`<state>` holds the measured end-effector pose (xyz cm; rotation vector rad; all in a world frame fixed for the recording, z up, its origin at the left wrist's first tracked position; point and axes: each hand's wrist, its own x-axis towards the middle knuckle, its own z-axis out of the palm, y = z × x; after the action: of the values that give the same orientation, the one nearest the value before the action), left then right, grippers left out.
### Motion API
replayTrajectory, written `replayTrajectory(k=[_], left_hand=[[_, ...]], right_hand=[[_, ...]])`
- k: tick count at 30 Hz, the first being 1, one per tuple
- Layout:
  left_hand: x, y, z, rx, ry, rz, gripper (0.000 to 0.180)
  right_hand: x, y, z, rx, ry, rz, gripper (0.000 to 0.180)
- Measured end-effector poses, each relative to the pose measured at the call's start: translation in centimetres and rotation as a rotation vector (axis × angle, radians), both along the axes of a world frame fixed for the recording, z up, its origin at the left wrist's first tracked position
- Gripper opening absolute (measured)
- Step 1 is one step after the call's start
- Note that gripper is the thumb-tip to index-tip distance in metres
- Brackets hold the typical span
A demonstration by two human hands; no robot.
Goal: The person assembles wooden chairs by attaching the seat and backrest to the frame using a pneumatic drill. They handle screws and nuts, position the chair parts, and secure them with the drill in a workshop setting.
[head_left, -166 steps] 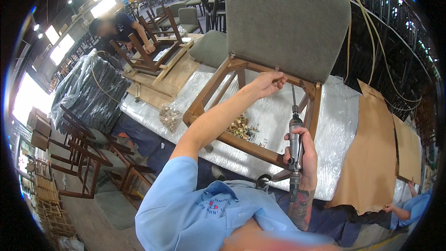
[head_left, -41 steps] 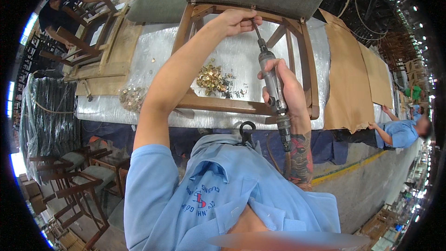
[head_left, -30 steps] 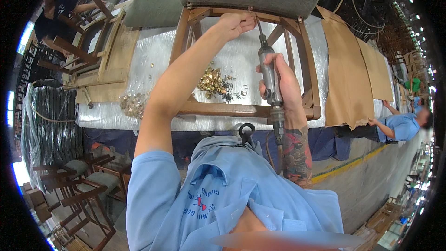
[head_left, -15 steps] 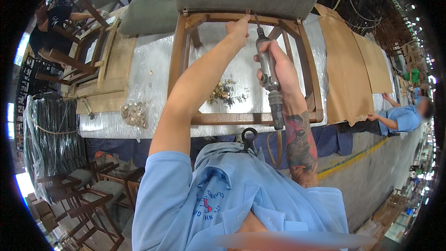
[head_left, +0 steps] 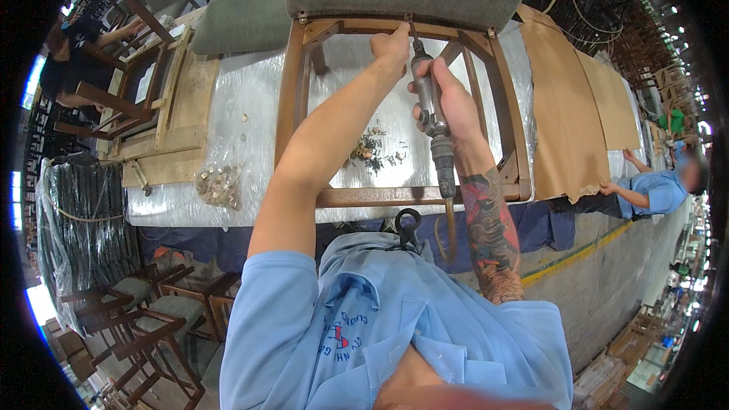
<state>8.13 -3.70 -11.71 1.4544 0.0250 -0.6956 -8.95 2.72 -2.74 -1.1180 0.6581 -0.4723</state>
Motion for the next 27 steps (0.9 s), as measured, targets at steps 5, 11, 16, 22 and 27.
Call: replayTrajectory(k=[5, 11, 16, 22, 27], left_hand=[[0.0, -0.1, -0.2, 0.016, -0.068, -0.032, 0.047], [0.5, -0.6, -1.3, 0.092, -0.180, 0.004, 0.054], [0.7, -0.3, -1.4, 0.121, -0.224, -0.016, 0.048], [0.1, 0.1, 0.2, 0.041, -0.133, -0.032, 0.042], [1.8, 0.3, -0.6, -0.163, 0.017, -0.102, 0.034]], right_hand=[[0.3, 0.1, -0.8, -0.080, 0.020, 0.005, 0.037], [0.9, 0.0, -0.6, -0.078, 0.027, 0.014, 0.036], [1.3, 0.0, -0.5, -0.085, 0.052, 0.013, 0.038], [2.3, -1.3, -1.7, -0.127, -0.003, -0.105, 0.042], [3.2, -2.5, -3.0, -0.159, -0.037, -0.037, 0.047]])
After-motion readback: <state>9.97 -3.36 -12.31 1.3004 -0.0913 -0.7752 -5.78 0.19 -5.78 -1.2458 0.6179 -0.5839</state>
